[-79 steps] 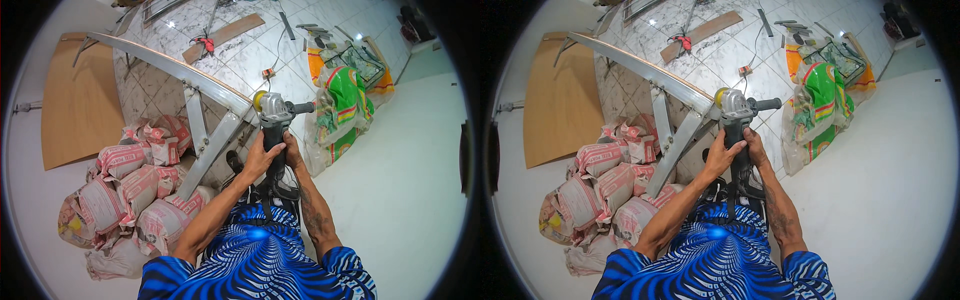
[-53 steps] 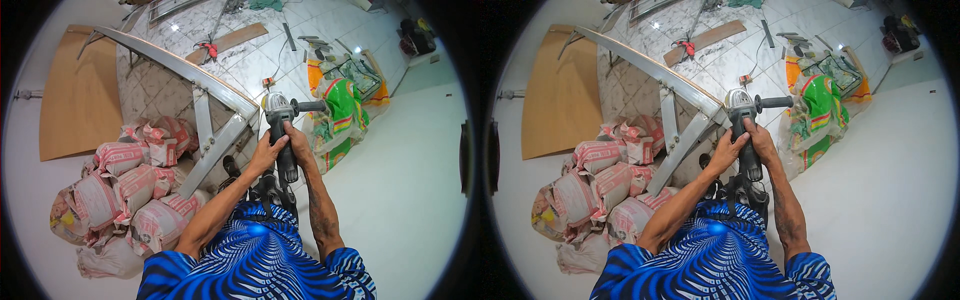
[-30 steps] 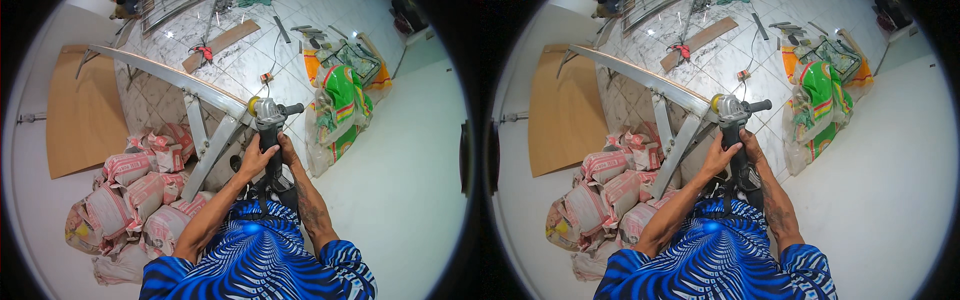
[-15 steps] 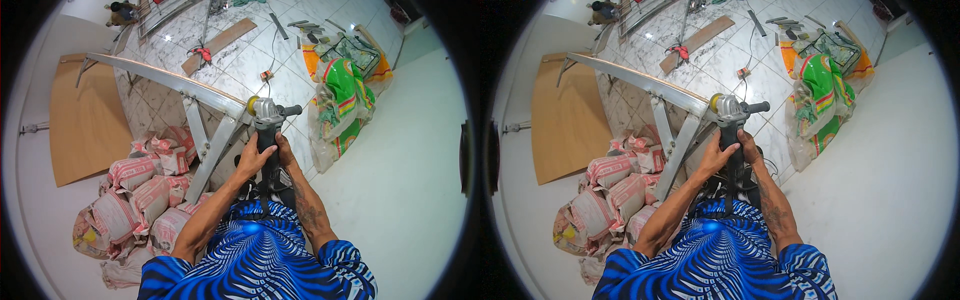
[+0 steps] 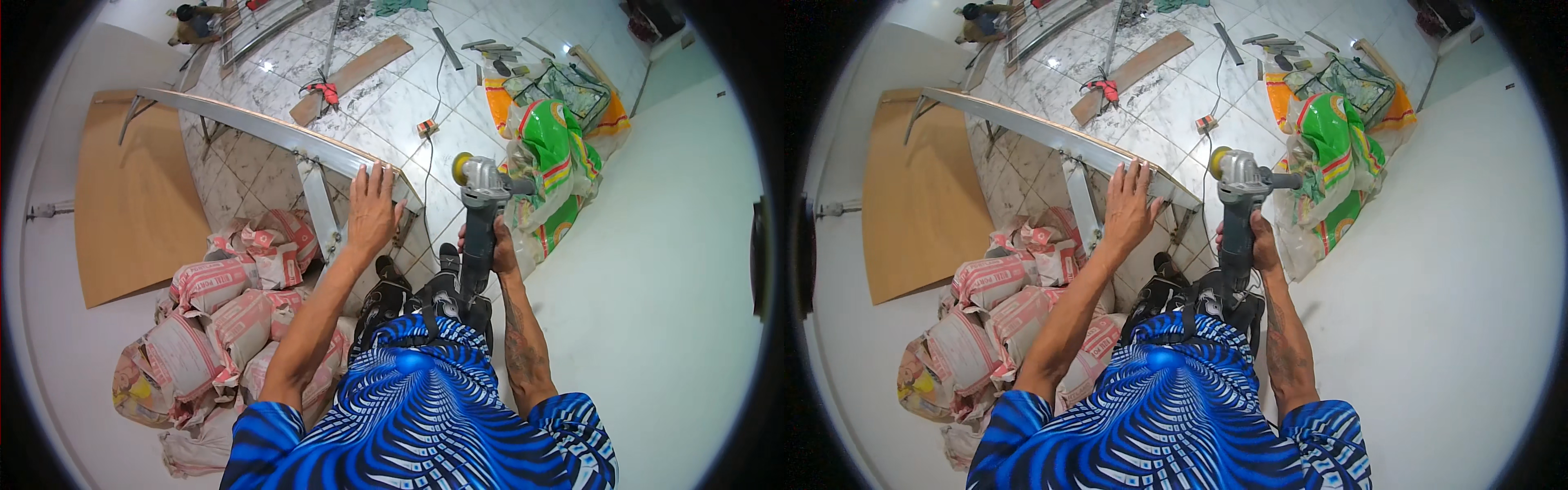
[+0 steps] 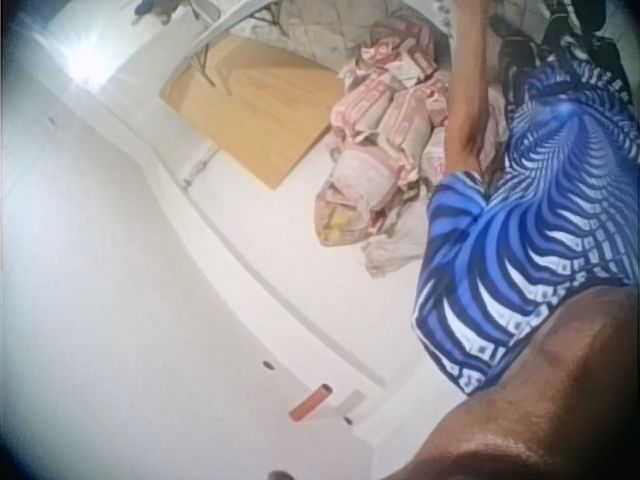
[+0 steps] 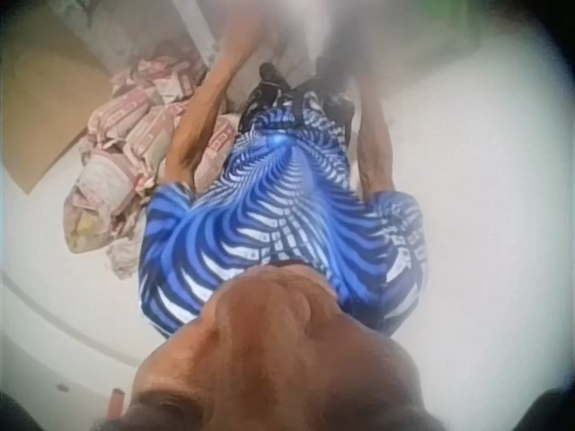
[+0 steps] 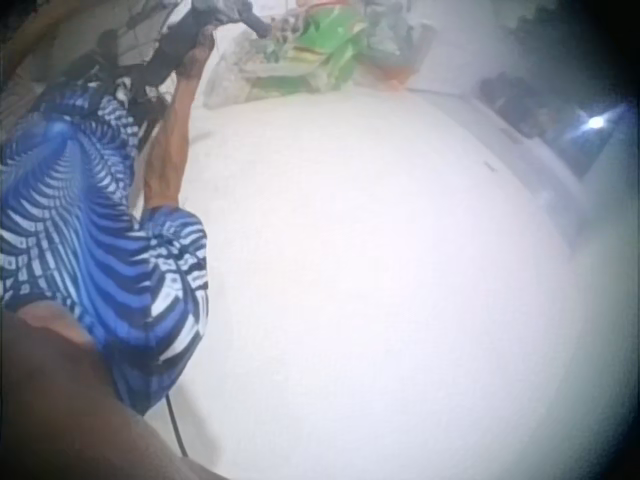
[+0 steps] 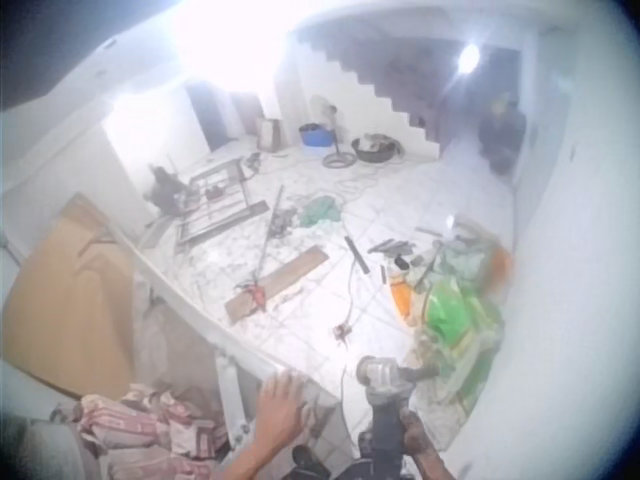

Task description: The person uses a power grinder to smooth the edges of a metal frame, moving the tool along the length of the metal while holding the frame steady.

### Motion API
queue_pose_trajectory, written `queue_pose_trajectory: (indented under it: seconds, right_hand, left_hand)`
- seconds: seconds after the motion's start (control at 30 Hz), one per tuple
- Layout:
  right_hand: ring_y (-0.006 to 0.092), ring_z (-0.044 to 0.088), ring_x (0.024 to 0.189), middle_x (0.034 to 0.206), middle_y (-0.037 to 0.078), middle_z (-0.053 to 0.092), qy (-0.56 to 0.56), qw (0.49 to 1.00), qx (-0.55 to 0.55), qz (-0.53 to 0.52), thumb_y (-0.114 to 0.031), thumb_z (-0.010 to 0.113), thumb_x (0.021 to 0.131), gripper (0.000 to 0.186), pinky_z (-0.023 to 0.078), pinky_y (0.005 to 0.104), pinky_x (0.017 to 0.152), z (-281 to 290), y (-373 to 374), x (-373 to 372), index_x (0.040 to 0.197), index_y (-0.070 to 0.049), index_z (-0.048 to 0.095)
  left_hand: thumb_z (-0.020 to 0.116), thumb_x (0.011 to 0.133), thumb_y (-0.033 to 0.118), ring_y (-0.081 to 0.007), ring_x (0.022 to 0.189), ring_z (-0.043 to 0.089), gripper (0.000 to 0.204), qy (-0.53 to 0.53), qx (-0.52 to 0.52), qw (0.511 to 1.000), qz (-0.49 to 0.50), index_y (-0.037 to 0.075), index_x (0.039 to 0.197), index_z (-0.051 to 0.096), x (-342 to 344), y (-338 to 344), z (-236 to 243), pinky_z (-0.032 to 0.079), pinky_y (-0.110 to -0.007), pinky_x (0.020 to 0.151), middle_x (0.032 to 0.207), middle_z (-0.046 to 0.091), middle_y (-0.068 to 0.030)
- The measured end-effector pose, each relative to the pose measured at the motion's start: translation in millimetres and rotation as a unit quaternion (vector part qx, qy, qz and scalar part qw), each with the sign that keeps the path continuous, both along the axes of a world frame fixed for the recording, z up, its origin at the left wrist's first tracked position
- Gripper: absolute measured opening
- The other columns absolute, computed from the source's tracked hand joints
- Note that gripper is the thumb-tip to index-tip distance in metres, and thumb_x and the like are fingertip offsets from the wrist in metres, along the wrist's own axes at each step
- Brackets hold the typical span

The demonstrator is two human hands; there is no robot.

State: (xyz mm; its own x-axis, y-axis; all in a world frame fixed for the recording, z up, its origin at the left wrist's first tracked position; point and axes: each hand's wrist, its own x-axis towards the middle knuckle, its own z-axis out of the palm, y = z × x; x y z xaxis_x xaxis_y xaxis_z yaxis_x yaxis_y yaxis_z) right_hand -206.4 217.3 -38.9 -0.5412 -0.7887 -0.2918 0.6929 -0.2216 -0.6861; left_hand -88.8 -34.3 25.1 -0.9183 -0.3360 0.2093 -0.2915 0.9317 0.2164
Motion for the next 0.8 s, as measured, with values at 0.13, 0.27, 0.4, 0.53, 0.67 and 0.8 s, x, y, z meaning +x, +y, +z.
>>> queue_pose_trajectory:
  seconds: [0.13, 0.27, 0.4, 0.53, 0.67, 0.8]
  right_hand:
    - [0.0248, 0.071, 0.080, 0.096, 0.017, 0.068, 0.017, 0.999, 0.014, -0.025, -0.067, 0.043, 0.096, 0.076, 0.060, 0.0373, 0.068, 5.8, 20.7, -1.8, 0.112, 0.005, 0.059]
    - [0.0249, 0.071, 0.079, 0.096, 0.018, 0.067, 0.029, 0.998, 0.017, -0.043, -0.067, 0.042, 0.096, 0.076, 0.061, 0.0385, 0.069, 11.8, 32.7, -2.6, 0.113, 0.005, 0.058]
    - [0.0246, 0.071, 0.078, 0.096, 0.018, 0.067, 0.057, 0.998, 0.016, -0.038, -0.068, 0.042, 0.096, 0.077, 0.061, 0.0386, 0.070, 16.6, 32.9, -6.9, 0.113, 0.005, 0.058]
    - [0.0242, 0.071, 0.078, 0.095, 0.017, 0.068, 0.058, 0.998, 0.013, -0.034, -0.069, 0.042, 0.095, 0.078, 0.061, 0.0382, 0.071, 27.5, 29.3, -7.7, 0.113, 0.005, 0.059]
    - [0.0239, 0.071, 0.078, 0.093, 0.017, 0.068, 0.066, 0.998, 0.013, -0.011, -0.067, 0.041, 0.096, 0.077, 0.061, 0.0377, 0.070, 37.4, 26.8, -8.4, 0.113, 0.005, 0.059]
    - [0.0239, 0.071, 0.078, 0.093, 0.016, 0.068, 0.066, 0.997, 0.029, -0.006, -0.066, 0.040, 0.097, 0.076, 0.060, 0.0369, 0.070, 40.0, 24.2, -4.8, 0.112, 0.006, 0.059]
  left_hand:
    - [0.070, 0.089, 0.030, -0.0417, 0.142, 0.029, 0.068, -0.045, -0.051, 0.997, -0.027, 0.009, 0.147, 0.043, 6.0, -5.5, -5.1, 0.025, -0.054, 0.115, 0.152, 0.037, -0.0193]
    - [0.070, 0.088, 0.030, -0.0406, 0.144, 0.028, 0.069, -0.045, -0.068, 0.993, -0.082, 0.010, 0.148, 0.042, 28.9, -11.7, -4.0, 0.023, -0.053, 0.117, 0.154, 0.034, -0.0181]
    - [0.073, 0.087, 0.028, -0.0408, 0.144, 0.028, 0.077, -0.018, -0.026, 0.998, -0.049, 0.005, 0.150, 0.035, 38.5, -15.8, -4.9, 0.022, -0.053, 0.117, 0.154, 0.033, -0.0206]
    - [0.076, 0.083, 0.030, -0.0462, 0.141, 0.028, 0.088, 0.037, 0.018, 0.999, 0.021, -0.002, 0.150, 0.029, 23.9, -16.0, -3.9, 0.022, -0.055, 0.116, 0.151, 0.031, -0.0292]
    - [0.080, 0.079, 0.029, -0.0476, 0.140, 0.029, 0.092, 0.057, 0.035, 0.996, 0.059, -0.002, 0.149, 0.029, -0.8, -9.0, -7.4, 0.021, -0.058, 0.116, 0.148, 0.032, -0.0303]
    - [0.082, 0.076, 0.027, -0.0458, 0.140, 0.028, 0.092, 0.014, 0.015, 0.996, 0.081, 0.000, 0.148, 0.032, -18.6, -17.8, -5.6, 0.021, -0.060, 0.115, 0.147, 0.034, -0.0278]
